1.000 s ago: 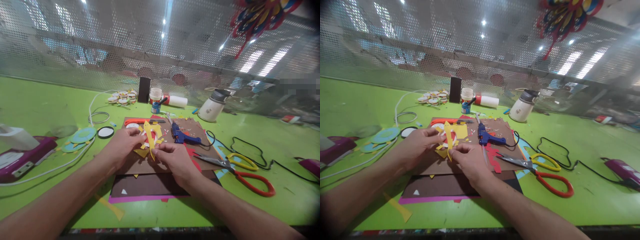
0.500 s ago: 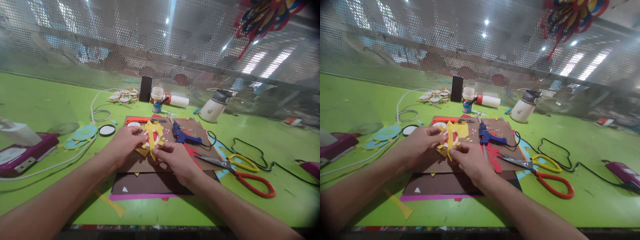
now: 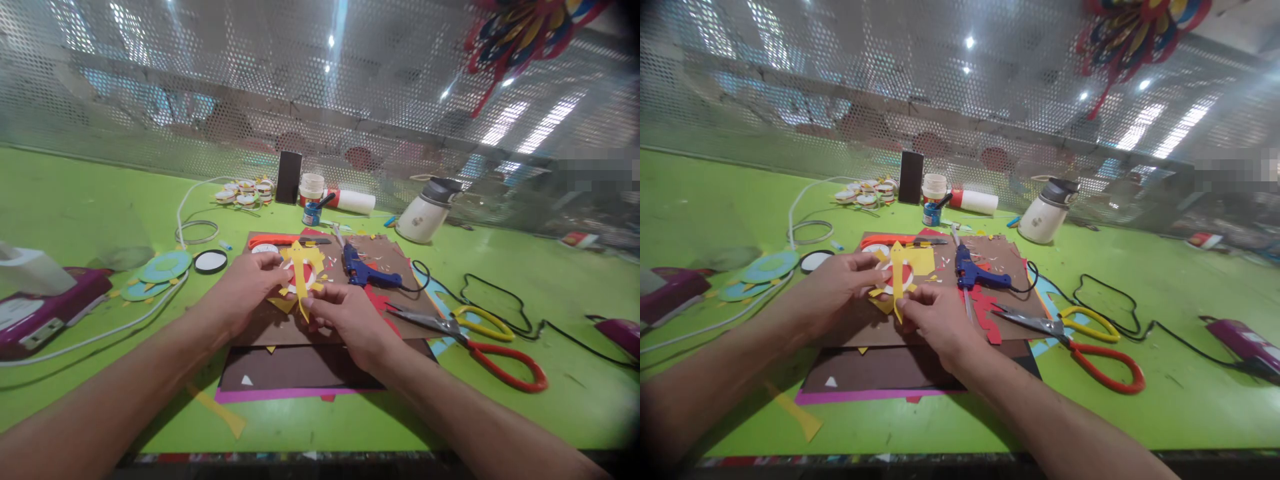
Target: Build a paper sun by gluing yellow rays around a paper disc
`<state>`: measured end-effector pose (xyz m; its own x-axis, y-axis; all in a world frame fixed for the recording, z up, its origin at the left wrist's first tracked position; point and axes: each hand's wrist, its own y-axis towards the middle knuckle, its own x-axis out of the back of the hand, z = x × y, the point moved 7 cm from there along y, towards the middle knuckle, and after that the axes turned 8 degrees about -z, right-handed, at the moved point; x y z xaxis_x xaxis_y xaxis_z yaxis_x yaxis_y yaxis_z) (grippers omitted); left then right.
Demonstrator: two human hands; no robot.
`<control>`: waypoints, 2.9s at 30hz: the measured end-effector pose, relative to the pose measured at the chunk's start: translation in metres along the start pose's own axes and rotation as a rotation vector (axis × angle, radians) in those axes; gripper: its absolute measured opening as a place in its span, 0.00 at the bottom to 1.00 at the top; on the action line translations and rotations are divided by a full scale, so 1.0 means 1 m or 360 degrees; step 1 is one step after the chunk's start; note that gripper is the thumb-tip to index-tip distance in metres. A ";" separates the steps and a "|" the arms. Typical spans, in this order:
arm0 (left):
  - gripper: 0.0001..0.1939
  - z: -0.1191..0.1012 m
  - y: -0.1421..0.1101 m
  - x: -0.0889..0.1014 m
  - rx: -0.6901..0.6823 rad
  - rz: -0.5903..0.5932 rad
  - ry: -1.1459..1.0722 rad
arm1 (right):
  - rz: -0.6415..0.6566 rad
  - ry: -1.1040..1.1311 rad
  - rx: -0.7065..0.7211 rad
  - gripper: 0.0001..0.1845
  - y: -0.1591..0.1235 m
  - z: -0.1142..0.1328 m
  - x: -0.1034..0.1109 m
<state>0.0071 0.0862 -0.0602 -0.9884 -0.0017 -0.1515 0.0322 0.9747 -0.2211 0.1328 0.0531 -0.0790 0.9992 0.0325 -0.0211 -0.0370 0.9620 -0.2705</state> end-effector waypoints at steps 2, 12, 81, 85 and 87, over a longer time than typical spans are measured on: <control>0.13 0.001 0.000 0.000 0.0005 0.0014 -0.0004 | 0.0016 0.0037 -0.0019 0.11 0.001 -0.001 -0.001; 0.11 0.003 0.001 -0.002 -0.0023 0.0061 -0.0079 | 0.0003 -0.0053 0.0077 0.11 0.000 0.002 0.000; 0.09 0.005 0.001 -0.001 0.0167 -0.0045 -0.0189 | 0.0075 -0.0891 0.0553 0.12 0.002 0.013 -0.002; 0.12 0.004 -0.001 -0.003 0.0135 -0.0026 -0.0225 | 0.0066 -0.0877 0.0525 0.12 0.002 0.011 -0.001; 0.11 0.004 -0.001 -0.004 0.0121 -0.0001 -0.0245 | 0.0053 -0.0870 0.0479 0.12 0.002 0.009 0.000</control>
<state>0.0119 0.0843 -0.0635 -0.9543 -0.0422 -0.2959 0.0485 0.9550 -0.2927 0.1331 0.0580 -0.0705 0.8620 0.1213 0.4922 -0.1431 0.9897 0.0067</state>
